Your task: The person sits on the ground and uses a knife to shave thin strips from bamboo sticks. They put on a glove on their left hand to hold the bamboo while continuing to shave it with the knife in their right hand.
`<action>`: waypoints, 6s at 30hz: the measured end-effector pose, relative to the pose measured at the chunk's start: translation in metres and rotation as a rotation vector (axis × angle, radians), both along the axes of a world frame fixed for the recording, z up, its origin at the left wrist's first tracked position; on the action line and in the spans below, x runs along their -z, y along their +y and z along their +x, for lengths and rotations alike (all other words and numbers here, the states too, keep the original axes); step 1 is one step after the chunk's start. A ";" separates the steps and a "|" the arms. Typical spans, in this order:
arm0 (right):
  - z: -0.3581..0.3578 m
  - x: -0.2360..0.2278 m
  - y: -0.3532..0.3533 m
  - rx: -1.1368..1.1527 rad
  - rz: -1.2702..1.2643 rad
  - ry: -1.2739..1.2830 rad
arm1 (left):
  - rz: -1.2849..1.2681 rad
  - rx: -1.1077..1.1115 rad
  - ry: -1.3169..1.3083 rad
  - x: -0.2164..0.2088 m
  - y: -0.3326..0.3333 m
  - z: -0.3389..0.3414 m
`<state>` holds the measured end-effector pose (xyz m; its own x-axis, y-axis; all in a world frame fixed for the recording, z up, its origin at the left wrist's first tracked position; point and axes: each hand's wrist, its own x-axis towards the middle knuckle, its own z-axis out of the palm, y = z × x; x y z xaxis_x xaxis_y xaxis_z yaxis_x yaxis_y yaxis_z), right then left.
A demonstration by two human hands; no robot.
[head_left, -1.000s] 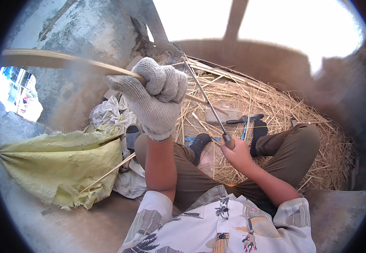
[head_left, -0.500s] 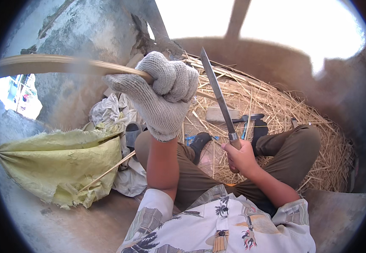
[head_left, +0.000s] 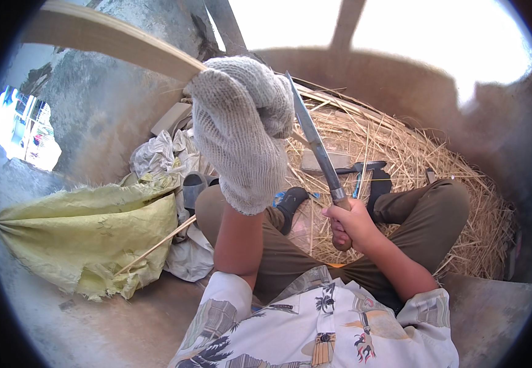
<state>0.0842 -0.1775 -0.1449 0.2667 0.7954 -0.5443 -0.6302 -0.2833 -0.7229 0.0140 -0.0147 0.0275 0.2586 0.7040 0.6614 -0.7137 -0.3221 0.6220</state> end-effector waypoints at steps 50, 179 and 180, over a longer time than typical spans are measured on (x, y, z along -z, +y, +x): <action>0.011 -0.008 0.010 0.245 0.134 -0.802 | 0.050 0.099 -0.084 0.000 0.020 -0.006; 0.006 0.048 0.026 0.148 0.107 -1.332 | 0.072 0.273 -0.289 -0.037 0.033 -0.108; 0.014 0.058 0.029 0.128 0.002 -1.334 | 0.125 0.211 -0.298 -0.039 0.022 -0.128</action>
